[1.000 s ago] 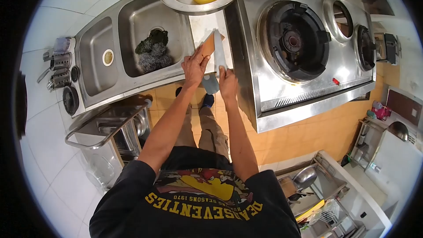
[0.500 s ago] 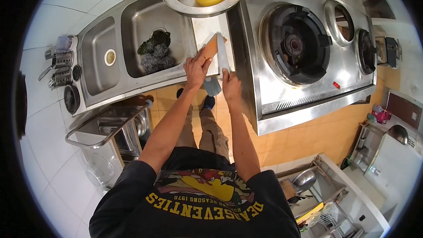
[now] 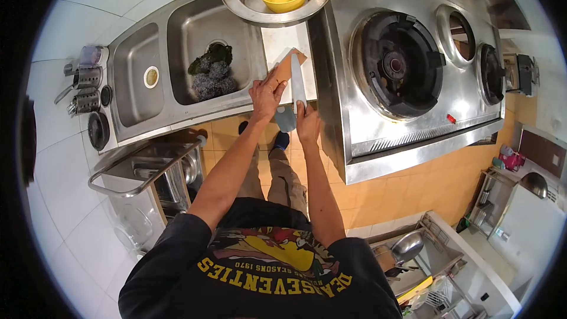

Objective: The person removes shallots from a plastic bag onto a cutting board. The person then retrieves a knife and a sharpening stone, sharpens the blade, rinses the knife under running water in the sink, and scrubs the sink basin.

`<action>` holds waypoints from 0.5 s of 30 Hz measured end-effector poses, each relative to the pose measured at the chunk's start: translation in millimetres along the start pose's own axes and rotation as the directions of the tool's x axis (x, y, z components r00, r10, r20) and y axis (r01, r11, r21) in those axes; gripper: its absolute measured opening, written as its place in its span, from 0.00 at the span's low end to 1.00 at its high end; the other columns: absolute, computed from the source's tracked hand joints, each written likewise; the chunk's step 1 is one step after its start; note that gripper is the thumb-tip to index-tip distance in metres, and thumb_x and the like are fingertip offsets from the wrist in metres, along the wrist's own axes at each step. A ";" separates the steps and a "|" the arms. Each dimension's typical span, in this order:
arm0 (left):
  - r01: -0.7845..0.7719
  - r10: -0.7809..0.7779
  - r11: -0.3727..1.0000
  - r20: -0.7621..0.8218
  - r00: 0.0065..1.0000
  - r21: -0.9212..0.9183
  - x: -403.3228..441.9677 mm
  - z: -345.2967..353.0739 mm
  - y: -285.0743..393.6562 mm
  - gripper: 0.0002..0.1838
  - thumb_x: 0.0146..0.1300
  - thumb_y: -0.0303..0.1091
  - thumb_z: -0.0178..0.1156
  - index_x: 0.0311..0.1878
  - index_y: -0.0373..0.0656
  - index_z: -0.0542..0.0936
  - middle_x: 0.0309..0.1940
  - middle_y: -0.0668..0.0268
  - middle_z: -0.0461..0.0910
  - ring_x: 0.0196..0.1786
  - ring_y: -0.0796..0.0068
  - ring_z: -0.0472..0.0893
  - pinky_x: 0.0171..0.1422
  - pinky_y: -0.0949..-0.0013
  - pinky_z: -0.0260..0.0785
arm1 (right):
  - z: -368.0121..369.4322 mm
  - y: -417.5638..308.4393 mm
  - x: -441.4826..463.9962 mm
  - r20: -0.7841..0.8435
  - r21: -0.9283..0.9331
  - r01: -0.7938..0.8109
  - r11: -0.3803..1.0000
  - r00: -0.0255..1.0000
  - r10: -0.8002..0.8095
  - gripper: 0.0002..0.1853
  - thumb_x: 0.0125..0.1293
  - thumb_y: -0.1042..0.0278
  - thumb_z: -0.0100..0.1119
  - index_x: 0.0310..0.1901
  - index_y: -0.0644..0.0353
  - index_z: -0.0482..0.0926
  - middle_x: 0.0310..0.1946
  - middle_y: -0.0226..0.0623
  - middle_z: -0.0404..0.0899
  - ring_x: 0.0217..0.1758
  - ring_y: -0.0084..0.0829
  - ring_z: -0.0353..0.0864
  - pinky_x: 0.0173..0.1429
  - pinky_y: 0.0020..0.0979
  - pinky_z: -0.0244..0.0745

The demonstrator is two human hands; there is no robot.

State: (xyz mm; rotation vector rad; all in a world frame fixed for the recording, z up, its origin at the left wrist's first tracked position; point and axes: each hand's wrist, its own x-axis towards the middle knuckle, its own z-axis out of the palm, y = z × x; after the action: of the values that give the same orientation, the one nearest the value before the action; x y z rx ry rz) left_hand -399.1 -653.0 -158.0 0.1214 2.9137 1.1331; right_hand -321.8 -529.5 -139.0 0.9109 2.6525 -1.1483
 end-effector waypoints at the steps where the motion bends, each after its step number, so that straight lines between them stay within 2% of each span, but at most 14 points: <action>1: 0.004 -0.004 1.000 0.005 1.000 0.015 -0.3 1.2 -0.3 0.29 0.64 0.47 0.61 0.68 0.58 0.71 0.62 0.73 0.77 0.47 0.59 0.73 0.57 0.56 0.60 | 5.0 2.1 0.0 0.011 -0.001 -0.033 0.999 0.999 0.033 0.30 0.72 0.42 0.48 0.35 0.70 0.77 0.29 0.63 0.77 0.40 0.63 0.78 0.43 0.49 0.71; 3: 0.009 -0.010 0.999 0.015 1.000 0.040 -1.7 1.3 -1.6 0.29 0.63 0.47 0.61 0.68 0.58 0.71 0.62 0.73 0.76 0.47 0.59 0.73 0.57 0.56 0.60 | 8.6 0.3 5.6 -0.004 0.031 -0.039 0.999 0.999 0.040 0.29 0.72 0.43 0.47 0.37 0.69 0.78 0.32 0.61 0.79 0.43 0.62 0.78 0.45 0.49 0.71; 7: 0.009 -0.010 0.999 0.014 1.000 0.043 -1.2 0.4 2.8 0.29 0.64 0.47 0.61 0.68 0.59 0.71 0.63 0.73 0.76 0.46 0.59 0.73 0.57 0.56 0.60 | -4.3 -30.8 42.0 -0.021 0.015 -0.015 1.000 1.000 0.016 0.28 0.73 0.46 0.48 0.35 0.70 0.77 0.29 0.61 0.78 0.41 0.59 0.80 0.43 0.47 0.72; 10: -0.007 0.007 1.000 -0.010 1.000 0.027 0.8 0.7 1.2 0.29 0.64 0.47 0.61 0.68 0.58 0.71 0.63 0.73 0.76 0.46 0.60 0.73 0.57 0.56 0.60 | -12.0 -35.3 33.3 0.034 0.035 -0.083 0.996 0.996 0.082 0.26 0.72 0.47 0.48 0.40 0.67 0.79 0.35 0.61 0.80 0.42 0.62 0.79 0.45 0.50 0.72; 11: -0.007 0.007 1.000 -0.019 1.000 0.019 -0.9 3.2 0.3 0.29 0.64 0.48 0.61 0.68 0.58 0.72 0.63 0.73 0.76 0.46 0.60 0.73 0.57 0.56 0.60 | -9.8 -25.8 21.2 0.051 0.046 -0.056 0.997 0.997 0.054 0.25 0.72 0.47 0.49 0.41 0.67 0.80 0.33 0.61 0.80 0.41 0.61 0.80 0.44 0.51 0.72; 14: -0.008 0.008 1.000 -0.007 1.000 0.016 -1.6 -0.6 1.7 0.29 0.63 0.48 0.61 0.68 0.58 0.71 0.62 0.73 0.76 0.47 0.59 0.73 0.57 0.56 0.61 | 9.3 1.0 -11.9 -0.028 0.087 -0.011 0.996 1.000 0.013 0.25 0.72 0.47 0.49 0.41 0.66 0.81 0.33 0.61 0.80 0.40 0.59 0.81 0.44 0.51 0.72; 15: 0.003 -0.003 1.000 -0.001 1.000 0.026 -0.1 -1.6 1.5 0.29 0.63 0.48 0.61 0.68 0.58 0.71 0.62 0.73 0.76 0.47 0.59 0.73 0.57 0.56 0.61 | 10.4 1.7 -16.9 0.011 0.037 -0.070 0.997 0.998 0.069 0.25 0.73 0.48 0.48 0.43 0.66 0.81 0.33 0.60 0.81 0.40 0.58 0.81 0.45 0.51 0.72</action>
State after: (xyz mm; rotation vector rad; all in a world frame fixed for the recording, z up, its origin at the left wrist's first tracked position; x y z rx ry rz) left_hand -399.0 -653.0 -155.8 0.1173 2.9297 1.0950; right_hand -308.4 -544.0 -141.9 0.9927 2.5776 -1.1872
